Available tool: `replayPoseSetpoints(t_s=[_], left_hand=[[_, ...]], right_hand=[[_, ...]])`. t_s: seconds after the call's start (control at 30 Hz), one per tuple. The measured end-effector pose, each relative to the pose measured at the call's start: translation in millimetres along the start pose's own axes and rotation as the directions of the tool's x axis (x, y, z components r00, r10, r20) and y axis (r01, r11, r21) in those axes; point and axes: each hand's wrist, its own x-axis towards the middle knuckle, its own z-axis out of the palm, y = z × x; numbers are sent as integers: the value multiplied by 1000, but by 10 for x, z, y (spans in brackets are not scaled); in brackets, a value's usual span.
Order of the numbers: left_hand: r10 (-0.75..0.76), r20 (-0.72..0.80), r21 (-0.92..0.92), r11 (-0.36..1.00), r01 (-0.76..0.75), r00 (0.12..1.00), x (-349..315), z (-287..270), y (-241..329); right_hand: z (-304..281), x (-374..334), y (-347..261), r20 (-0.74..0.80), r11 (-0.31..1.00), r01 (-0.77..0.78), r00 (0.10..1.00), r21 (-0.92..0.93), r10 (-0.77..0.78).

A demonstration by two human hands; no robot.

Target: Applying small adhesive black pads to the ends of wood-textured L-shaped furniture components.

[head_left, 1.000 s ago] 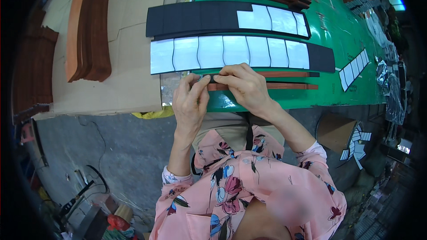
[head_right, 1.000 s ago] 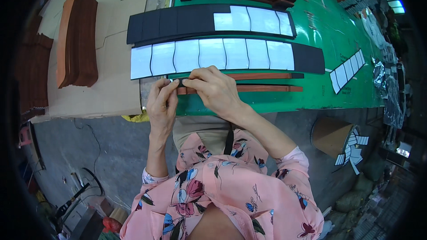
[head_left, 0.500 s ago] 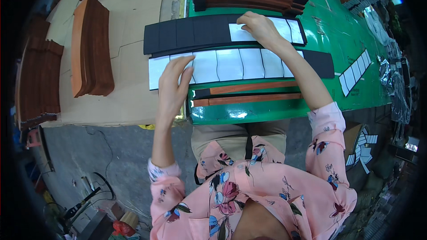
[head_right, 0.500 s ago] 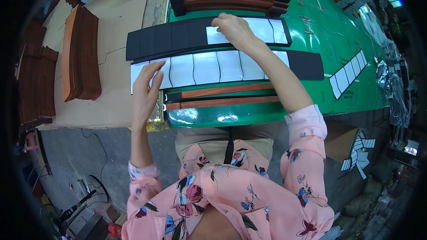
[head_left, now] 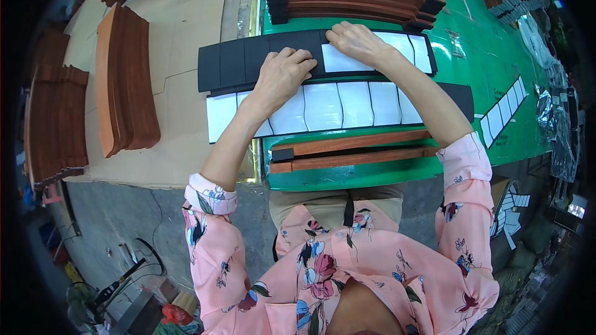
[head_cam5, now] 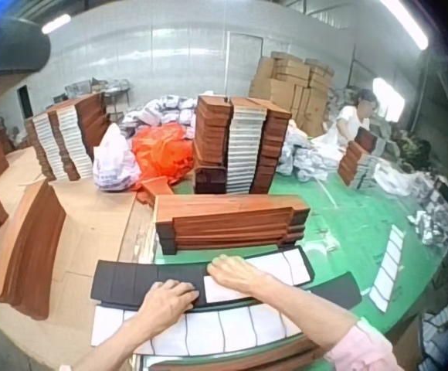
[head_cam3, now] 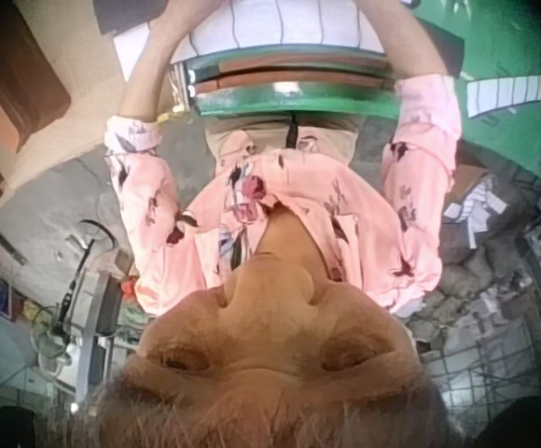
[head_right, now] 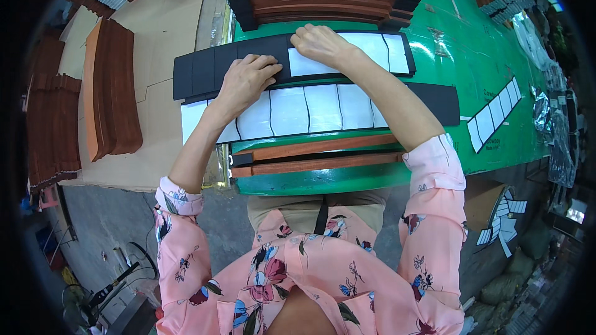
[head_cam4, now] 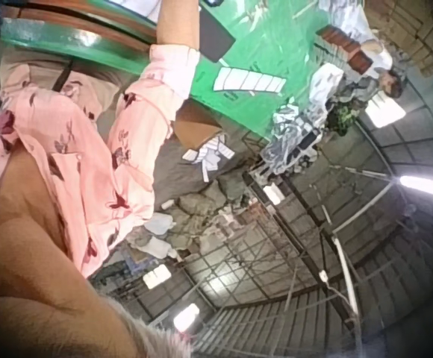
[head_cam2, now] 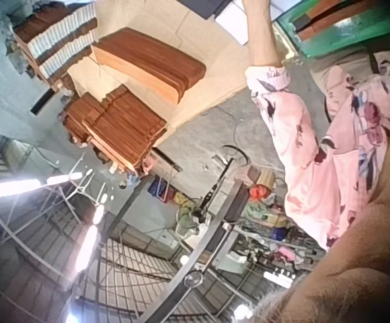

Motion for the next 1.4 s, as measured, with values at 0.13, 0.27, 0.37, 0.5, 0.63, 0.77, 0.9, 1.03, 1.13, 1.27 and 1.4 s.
replayPoseSetpoints(t_s=[0.13, 0.27, 0.37, 0.5, 0.63, 0.77, 0.9, 1.03, 1.13, 1.27, 1.4], left_hand=[[1, 0, 16, 1000, -1, 1000, -4, 34, 48], [31, -18, 45, 999, -30, 999, 14, 86, 110], [63, 37, 1, 998, -63, 997, 32, 17, 43], [-44, 15, -175, 984, 46, 999, -89, -356, 22], [-120, -139, -360, 931, 63, 983, -18, -540, 1041], [-8, -214, -421, 903, -85, 977, -172, -83, 2068], [-180, -238, -471, 881, 49, 955, -100, 441, 2585], [-186, -244, -308, 946, 106, 952, 18, 570, 2692], [-201, -246, -274, 953, 131, 948, 33, 652, 2703], [-228, -226, -288, 944, 159, 947, 37, 684, 2743], [-245, -230, -308, 936, 168, 942, 42, 693, 2752]], right_hand=[[25, -24, 65, -43, 999, 19, 999, 31, -18], [-145, -180, 245, 64, 733, -426, 882, 530, 466], [-480, -529, 303, 283, 105, -426, 747, 899, 601], [-919, -1184, 71, 265, -69, -274, 786, 959, 558], [-1076, -2347, -139, 368, -212, -313, 617, 926, 696], [-1014, -2864, -516, 329, -109, -397, 543, 911, 773], [-966, -2991, -799, -22, 419, -453, 659, 787, 752], [-798, -3067, -893, -189, 681, -495, 717, 540, 671], [-727, -3054, -892, -241, 713, -488, 713, 504, 658], [-665, -3044, -862, -285, 743, -478, 714, 470, 640], [-656, -3019, -866, -272, 736, -472, 719, 485, 639]])
